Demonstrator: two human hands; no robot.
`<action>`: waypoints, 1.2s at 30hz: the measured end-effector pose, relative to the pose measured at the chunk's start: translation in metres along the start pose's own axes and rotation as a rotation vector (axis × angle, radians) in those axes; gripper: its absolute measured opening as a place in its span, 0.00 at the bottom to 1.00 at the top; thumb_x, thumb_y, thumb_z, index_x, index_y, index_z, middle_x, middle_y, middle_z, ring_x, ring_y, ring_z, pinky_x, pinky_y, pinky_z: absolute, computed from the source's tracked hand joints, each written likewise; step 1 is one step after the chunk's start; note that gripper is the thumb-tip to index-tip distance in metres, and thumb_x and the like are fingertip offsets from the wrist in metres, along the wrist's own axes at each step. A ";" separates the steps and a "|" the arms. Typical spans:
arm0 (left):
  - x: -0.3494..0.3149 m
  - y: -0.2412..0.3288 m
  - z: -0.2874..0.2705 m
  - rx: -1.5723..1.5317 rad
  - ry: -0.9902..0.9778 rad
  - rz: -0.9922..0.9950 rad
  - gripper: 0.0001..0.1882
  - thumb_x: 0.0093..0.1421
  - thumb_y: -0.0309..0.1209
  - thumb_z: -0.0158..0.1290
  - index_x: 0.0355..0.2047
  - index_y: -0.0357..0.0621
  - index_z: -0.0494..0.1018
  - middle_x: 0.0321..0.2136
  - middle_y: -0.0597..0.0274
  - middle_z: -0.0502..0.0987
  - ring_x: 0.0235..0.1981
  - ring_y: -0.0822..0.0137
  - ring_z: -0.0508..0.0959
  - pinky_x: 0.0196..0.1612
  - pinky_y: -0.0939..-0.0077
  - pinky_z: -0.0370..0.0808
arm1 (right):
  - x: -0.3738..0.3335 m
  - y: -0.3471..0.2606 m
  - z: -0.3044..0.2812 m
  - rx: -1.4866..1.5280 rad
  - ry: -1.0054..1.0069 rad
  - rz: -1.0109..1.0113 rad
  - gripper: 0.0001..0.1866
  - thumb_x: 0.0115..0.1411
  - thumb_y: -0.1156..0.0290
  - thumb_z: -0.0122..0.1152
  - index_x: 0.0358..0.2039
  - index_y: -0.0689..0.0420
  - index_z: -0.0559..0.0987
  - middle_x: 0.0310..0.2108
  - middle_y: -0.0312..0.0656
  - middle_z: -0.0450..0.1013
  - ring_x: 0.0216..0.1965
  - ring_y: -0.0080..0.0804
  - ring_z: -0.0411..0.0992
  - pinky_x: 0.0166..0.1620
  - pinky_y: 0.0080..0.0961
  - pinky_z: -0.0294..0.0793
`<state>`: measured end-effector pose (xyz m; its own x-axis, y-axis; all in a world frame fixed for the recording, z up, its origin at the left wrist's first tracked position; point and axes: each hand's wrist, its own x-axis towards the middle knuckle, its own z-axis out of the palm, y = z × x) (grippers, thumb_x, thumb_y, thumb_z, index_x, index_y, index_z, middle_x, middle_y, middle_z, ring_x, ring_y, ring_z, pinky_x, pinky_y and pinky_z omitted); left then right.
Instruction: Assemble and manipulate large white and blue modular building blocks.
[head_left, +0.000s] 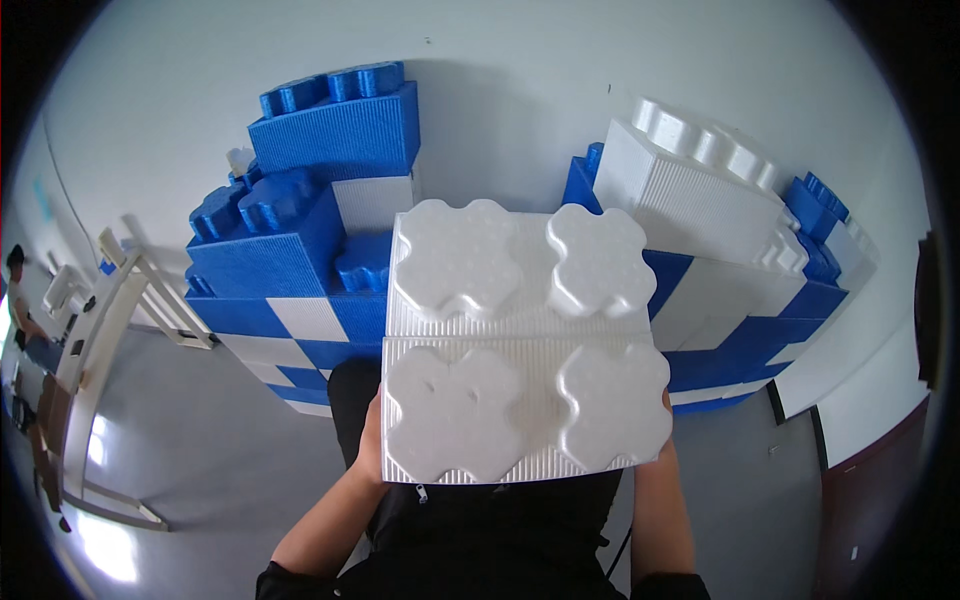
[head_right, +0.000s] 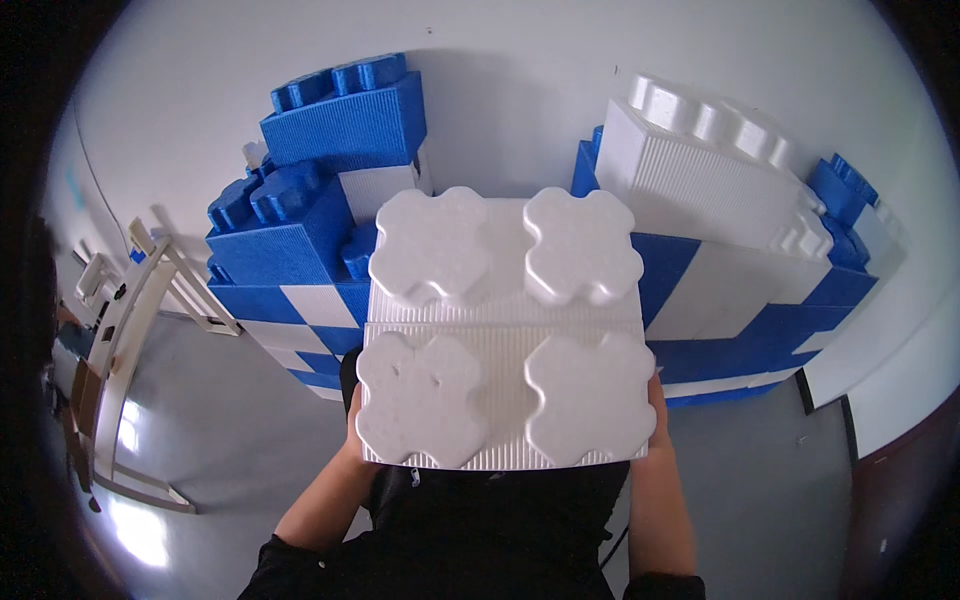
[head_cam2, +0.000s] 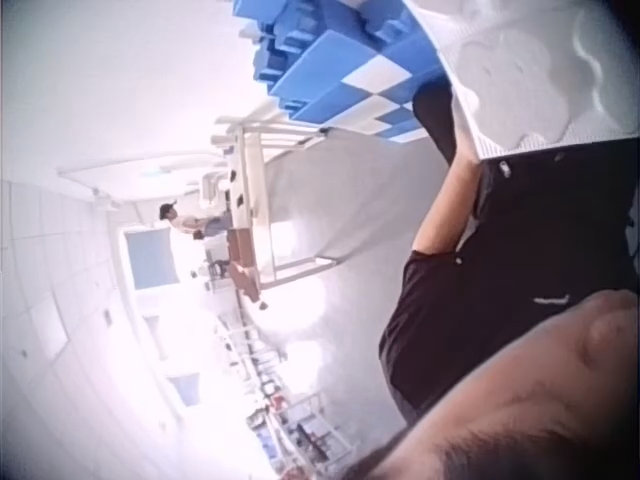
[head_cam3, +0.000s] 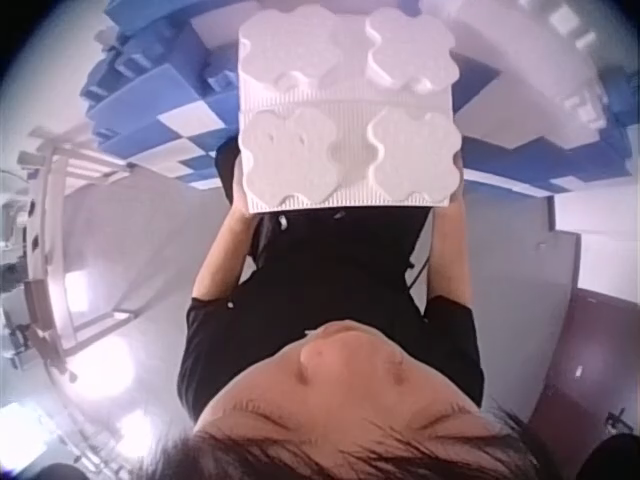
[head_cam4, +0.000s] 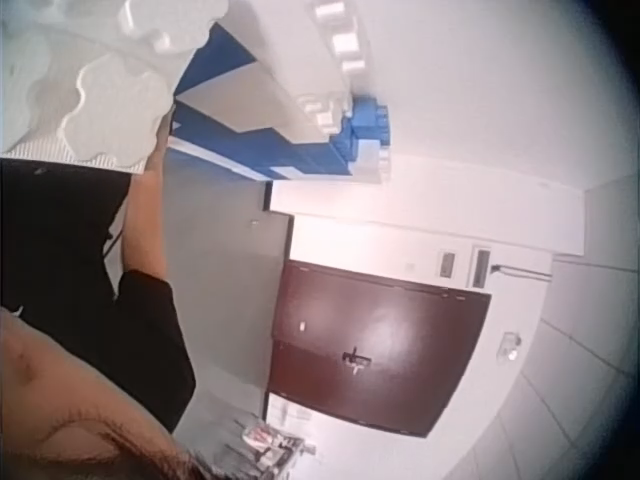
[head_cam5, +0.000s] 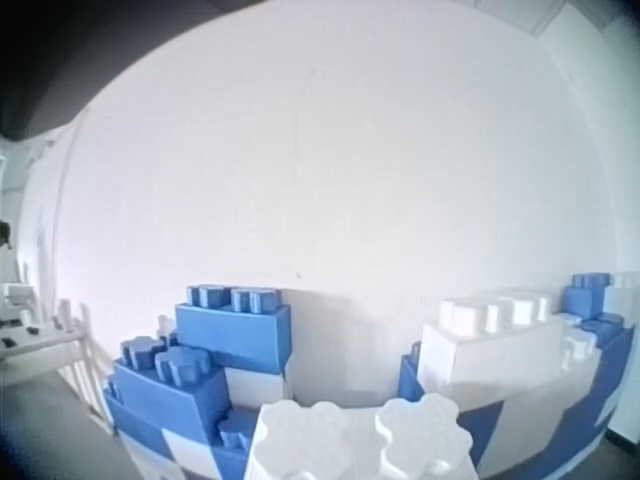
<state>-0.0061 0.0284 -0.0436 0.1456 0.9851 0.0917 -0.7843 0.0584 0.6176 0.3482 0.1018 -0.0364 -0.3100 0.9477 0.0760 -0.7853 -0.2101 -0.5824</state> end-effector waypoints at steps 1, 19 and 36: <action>-0.004 0.002 0.007 0.055 0.046 -0.004 0.27 0.73 0.46 0.34 0.64 0.41 0.59 0.56 0.53 0.71 0.55 0.56 0.74 0.57 0.60 0.73 | 0.001 0.002 -0.005 0.000 0.005 -0.004 0.32 0.70 0.46 0.43 0.65 0.56 0.64 0.61 0.47 0.67 0.60 0.44 0.69 0.60 0.44 0.71; -0.019 0.006 0.033 0.206 0.089 0.097 0.26 0.70 0.37 0.42 0.64 0.38 0.57 0.57 0.52 0.69 0.55 0.58 0.74 0.57 0.62 0.73 | -0.002 -0.006 -0.017 -0.169 -0.162 -0.114 0.31 0.69 0.49 0.45 0.65 0.56 0.65 0.61 0.47 0.67 0.61 0.45 0.68 0.61 0.45 0.69; -0.028 0.015 0.031 0.127 0.112 0.119 0.31 0.64 0.30 0.53 0.65 0.37 0.56 0.57 0.49 0.69 0.57 0.57 0.73 0.58 0.62 0.72 | -0.012 -0.010 0.025 -0.096 0.045 -0.068 0.30 0.69 0.51 0.47 0.64 0.57 0.65 0.59 0.47 0.69 0.56 0.46 0.71 0.58 0.45 0.73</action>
<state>-0.0037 -0.0031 -0.0129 -0.0169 0.9960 0.0873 -0.7086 -0.0736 0.7018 0.3462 0.0862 -0.0114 -0.2322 0.9691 0.0828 -0.7480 -0.1236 -0.6520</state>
